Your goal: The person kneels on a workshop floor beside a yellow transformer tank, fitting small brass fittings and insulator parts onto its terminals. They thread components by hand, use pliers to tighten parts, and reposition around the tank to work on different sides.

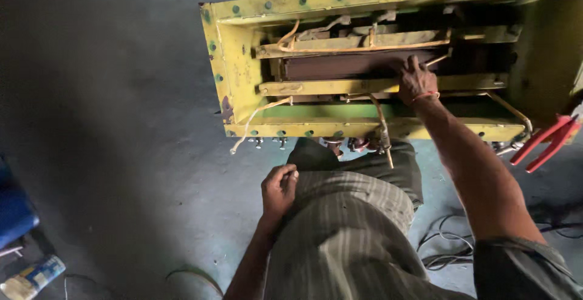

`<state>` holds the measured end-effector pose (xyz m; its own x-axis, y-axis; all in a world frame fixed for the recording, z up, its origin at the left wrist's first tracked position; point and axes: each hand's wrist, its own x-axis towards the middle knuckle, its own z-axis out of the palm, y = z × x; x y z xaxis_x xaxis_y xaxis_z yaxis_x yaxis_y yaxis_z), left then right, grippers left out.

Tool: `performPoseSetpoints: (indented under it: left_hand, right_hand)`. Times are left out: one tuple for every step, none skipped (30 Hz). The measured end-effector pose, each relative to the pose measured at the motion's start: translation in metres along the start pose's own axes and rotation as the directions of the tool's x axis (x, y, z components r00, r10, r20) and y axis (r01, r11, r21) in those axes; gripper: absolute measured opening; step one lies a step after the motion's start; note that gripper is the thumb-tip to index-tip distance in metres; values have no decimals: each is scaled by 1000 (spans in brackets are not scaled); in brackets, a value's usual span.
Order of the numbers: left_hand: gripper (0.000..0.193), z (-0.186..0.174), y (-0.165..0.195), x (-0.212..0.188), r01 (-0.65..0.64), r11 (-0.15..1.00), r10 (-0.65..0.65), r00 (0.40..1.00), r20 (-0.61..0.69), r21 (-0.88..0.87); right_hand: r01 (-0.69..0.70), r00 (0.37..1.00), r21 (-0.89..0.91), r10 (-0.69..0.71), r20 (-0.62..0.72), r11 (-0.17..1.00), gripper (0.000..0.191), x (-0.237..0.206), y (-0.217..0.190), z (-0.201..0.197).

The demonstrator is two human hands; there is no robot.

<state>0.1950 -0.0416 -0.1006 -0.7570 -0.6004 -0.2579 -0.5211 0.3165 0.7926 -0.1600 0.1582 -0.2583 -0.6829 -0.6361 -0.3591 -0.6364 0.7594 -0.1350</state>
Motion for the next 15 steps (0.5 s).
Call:
performPoseSetpoints:
  left_hand:
    - [15,1,-1,0,-4,1000,4,1000,-5,7]
    - [15,1,-3,0,-8,1000,8,1000,-9,14]
    - [15,2,-5,1,-9,1000,9,1000,8,3]
    - [15,2,-9,3,-8,1000,8,1000,22,-7]
    - [15,1,-14,6,-7,1000,7,999,31,-17]
    - [15,-2,-20,8,-13,1000,14,1000,7,-23]
    - [16,-5,-27,12,-22,999,22,1000,-18,-28]
    - [17,-9,-34,17,-35,999,33,998,-44,-32]
    - [17,-14,-42,26,-32,999,33,997,-73,12]
    - [18,-22,-50,38,-29,998,34,995,-99,56]
    - [19,-32,-58,49,-24,995,36,992,-119,99]
    - [21,-41,-63,59,7,991,10,993,-122,136]
    - [23,-50,-68,72,36,984,-15,992,-123,173]
    - [37,-58,-72,87,13,983,4,996,-95,186]
    - [50,-63,-73,102,-12,981,25,998,-64,195]
  right_hand:
    - [22,1000,-37,-22,21,999,43,4,1,1]
    - [44,998,-73,-41,44,996,41,5,3,3]
    - [69,997,-96,-66,40,993,38,6,4,4]
    - [98,995,-119,-94,38,988,36,6,6,4]
    - [130,991,-141,-126,34,981,33,7,7,5]
    - [141,990,-139,-138,32,980,28,8,7,4]
    - [153,988,-136,-150,27,979,23,8,9,2]
    - [162,987,-133,-161,19,978,19,9,8,-2]
    - [178,984,-129,-180,-2,976,20,10,5,-7]
    - [191,980,-123,-196,-22,974,22,7,6,-11]
    - [200,978,-117,-206,-40,973,25,4,6,-16]
    - [209,969,-106,-220,-109,972,25,0,5,-21]
    - [217,957,-96,-231,-176,971,26,-4,2,-28]
    - [222,940,-89,-237,-244,971,27,-8,0,-38]
    - [260,910,-31,-256,-328,965,26,-13,-4,-48]
